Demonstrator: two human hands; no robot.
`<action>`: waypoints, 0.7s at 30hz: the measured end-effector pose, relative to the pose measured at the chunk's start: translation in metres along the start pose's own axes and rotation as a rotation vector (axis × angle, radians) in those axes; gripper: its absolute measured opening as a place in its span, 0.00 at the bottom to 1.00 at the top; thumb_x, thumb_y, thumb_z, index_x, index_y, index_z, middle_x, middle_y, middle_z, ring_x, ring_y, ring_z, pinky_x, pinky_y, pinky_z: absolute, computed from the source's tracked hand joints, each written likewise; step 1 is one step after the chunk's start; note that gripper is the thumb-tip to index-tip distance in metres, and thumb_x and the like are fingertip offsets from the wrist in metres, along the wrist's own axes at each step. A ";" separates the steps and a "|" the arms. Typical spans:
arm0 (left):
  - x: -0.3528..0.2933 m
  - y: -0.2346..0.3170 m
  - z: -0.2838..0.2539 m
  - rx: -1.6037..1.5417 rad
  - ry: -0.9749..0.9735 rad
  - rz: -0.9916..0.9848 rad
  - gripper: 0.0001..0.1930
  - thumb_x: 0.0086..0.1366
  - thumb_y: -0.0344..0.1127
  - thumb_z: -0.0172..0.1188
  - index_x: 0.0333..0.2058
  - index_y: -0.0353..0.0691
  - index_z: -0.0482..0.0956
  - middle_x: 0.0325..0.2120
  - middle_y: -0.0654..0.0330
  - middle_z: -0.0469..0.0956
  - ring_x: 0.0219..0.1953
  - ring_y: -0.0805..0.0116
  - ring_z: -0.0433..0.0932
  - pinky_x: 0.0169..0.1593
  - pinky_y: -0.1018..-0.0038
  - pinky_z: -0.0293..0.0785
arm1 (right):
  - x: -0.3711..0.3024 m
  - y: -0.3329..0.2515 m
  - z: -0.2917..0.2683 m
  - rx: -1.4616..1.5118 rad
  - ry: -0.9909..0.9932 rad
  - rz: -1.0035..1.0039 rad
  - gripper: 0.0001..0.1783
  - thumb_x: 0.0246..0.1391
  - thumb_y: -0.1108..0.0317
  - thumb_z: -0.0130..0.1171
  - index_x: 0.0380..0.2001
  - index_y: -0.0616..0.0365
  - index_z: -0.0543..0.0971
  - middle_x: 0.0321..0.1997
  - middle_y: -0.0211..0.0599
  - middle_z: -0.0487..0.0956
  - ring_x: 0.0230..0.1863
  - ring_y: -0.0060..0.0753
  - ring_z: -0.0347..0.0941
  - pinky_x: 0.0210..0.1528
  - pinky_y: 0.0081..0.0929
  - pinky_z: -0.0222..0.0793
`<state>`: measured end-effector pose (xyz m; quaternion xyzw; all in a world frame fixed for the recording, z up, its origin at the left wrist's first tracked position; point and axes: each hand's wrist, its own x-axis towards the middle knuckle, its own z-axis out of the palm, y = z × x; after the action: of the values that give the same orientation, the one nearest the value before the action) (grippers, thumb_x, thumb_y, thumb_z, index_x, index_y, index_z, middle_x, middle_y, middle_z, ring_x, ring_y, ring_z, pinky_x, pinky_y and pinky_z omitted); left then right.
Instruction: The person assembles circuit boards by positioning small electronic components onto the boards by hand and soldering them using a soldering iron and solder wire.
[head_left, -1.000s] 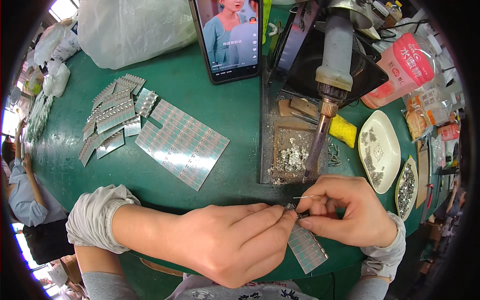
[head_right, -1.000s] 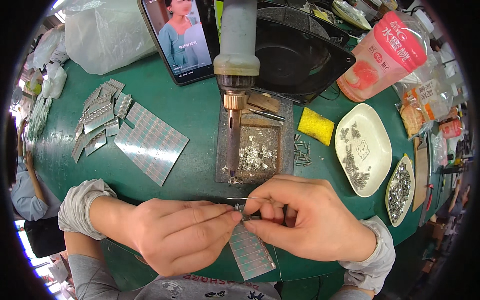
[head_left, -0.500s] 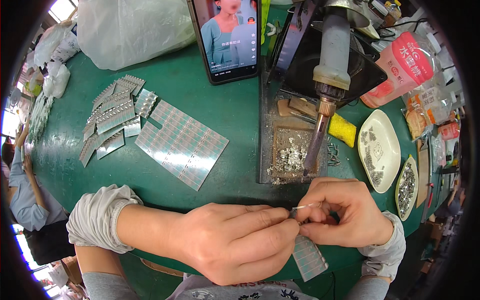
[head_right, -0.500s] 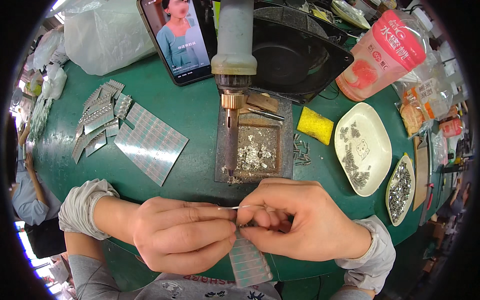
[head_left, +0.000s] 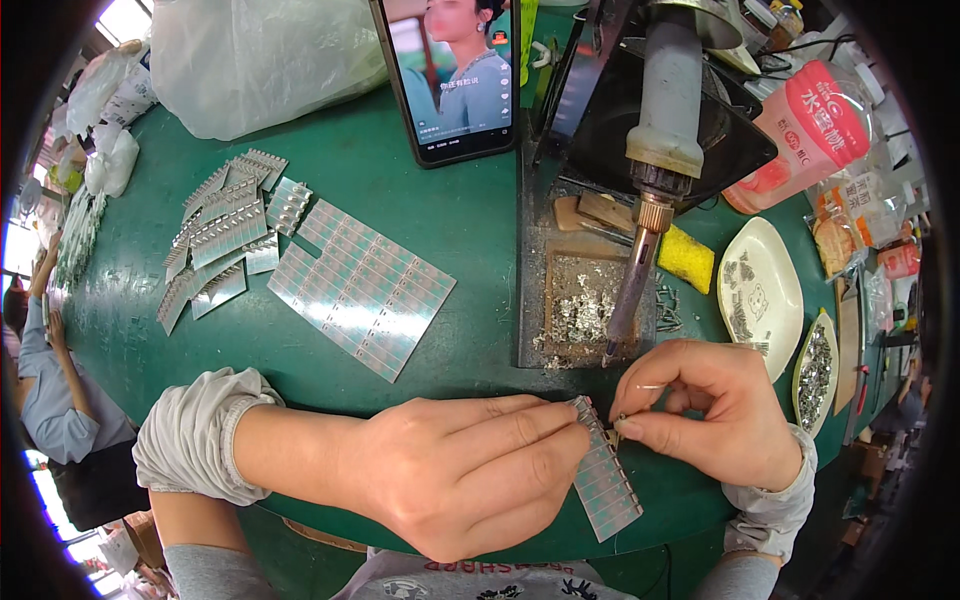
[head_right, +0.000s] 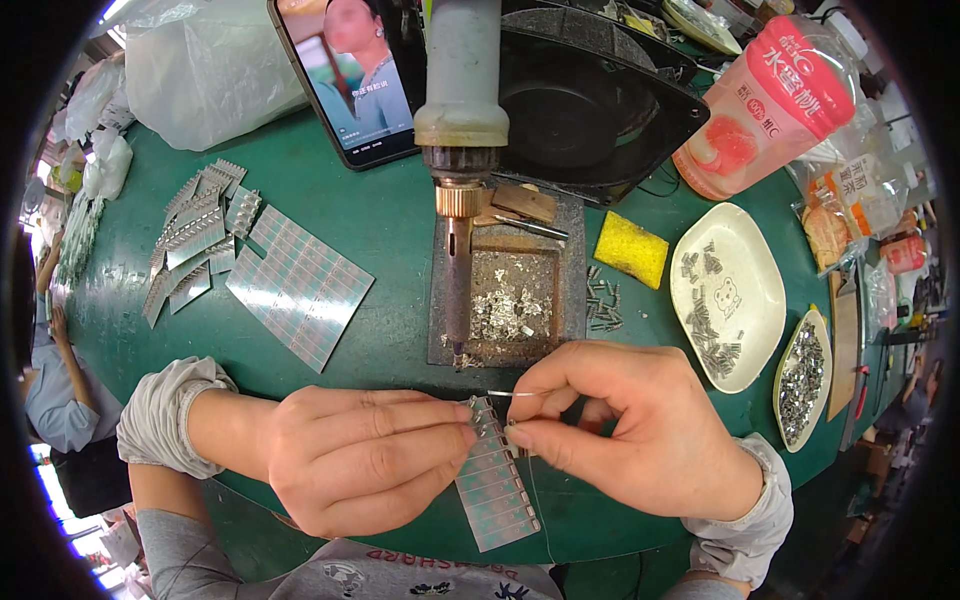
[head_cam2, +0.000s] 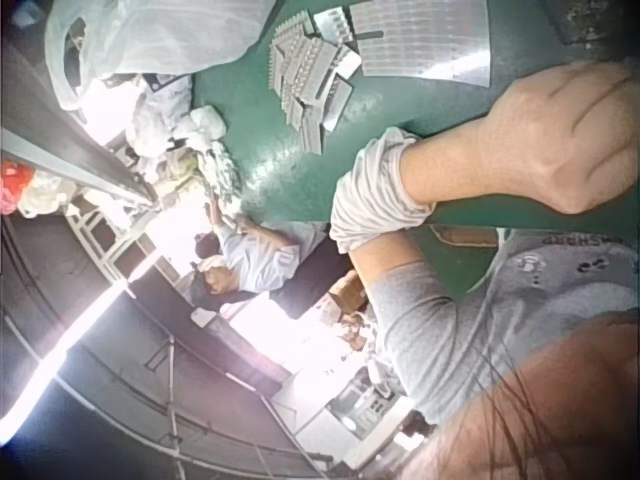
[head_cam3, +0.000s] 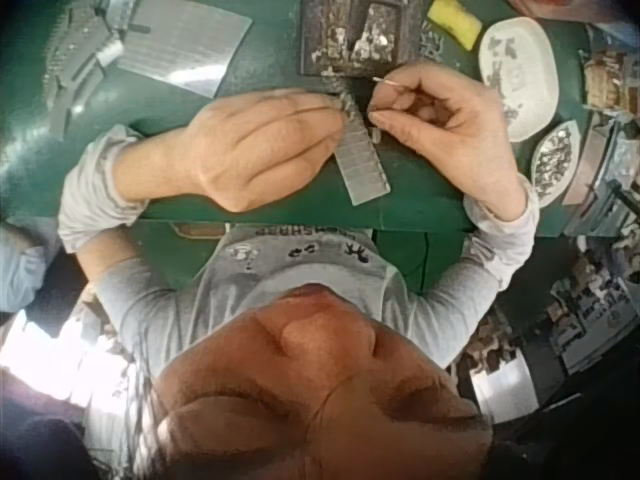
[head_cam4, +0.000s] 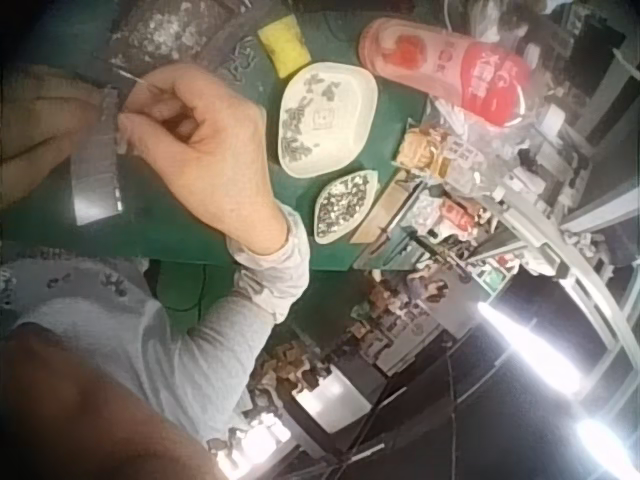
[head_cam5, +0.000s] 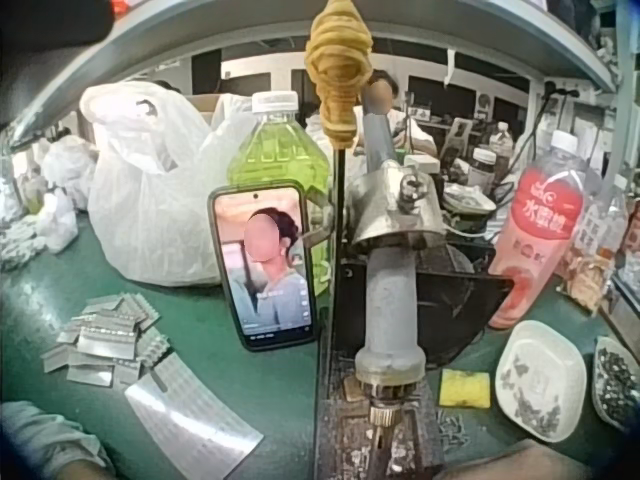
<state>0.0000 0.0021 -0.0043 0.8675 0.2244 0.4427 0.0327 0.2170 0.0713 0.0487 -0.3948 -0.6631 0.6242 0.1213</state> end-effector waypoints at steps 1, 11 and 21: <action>0.001 0.000 0.000 0.000 0.000 0.000 0.05 0.46 0.23 0.59 0.23 0.27 0.77 0.29 0.44 0.78 0.31 0.55 0.81 0.33 0.72 0.82 | 0.000 0.001 0.000 -0.079 -0.007 -0.061 0.08 0.46 0.78 0.64 0.31 0.63 0.78 0.27 0.29 0.78 0.28 0.12 0.73 0.23 0.12 0.67; 0.001 0.000 -0.001 0.003 -0.008 0.001 0.04 0.45 0.23 0.60 0.23 0.27 0.76 0.29 0.45 0.78 0.31 0.55 0.81 0.33 0.71 0.82 | 0.000 0.002 0.005 -0.114 0.020 -0.130 0.07 0.45 0.78 0.66 0.30 0.62 0.79 0.26 0.30 0.76 0.25 0.15 0.70 0.23 0.14 0.63; 0.001 -0.001 0.000 0.022 0.012 0.010 0.04 0.45 0.22 0.61 0.22 0.27 0.77 0.29 0.45 0.78 0.30 0.56 0.81 0.32 0.72 0.82 | 0.004 0.014 0.011 -0.125 -0.011 -0.234 0.09 0.45 0.77 0.67 0.31 0.64 0.78 0.28 0.31 0.73 0.23 0.16 0.66 0.23 0.16 0.62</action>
<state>0.0002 0.0034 -0.0040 0.8664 0.2248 0.4455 0.0196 0.2123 0.0652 0.0320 -0.3181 -0.7430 0.5654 0.1647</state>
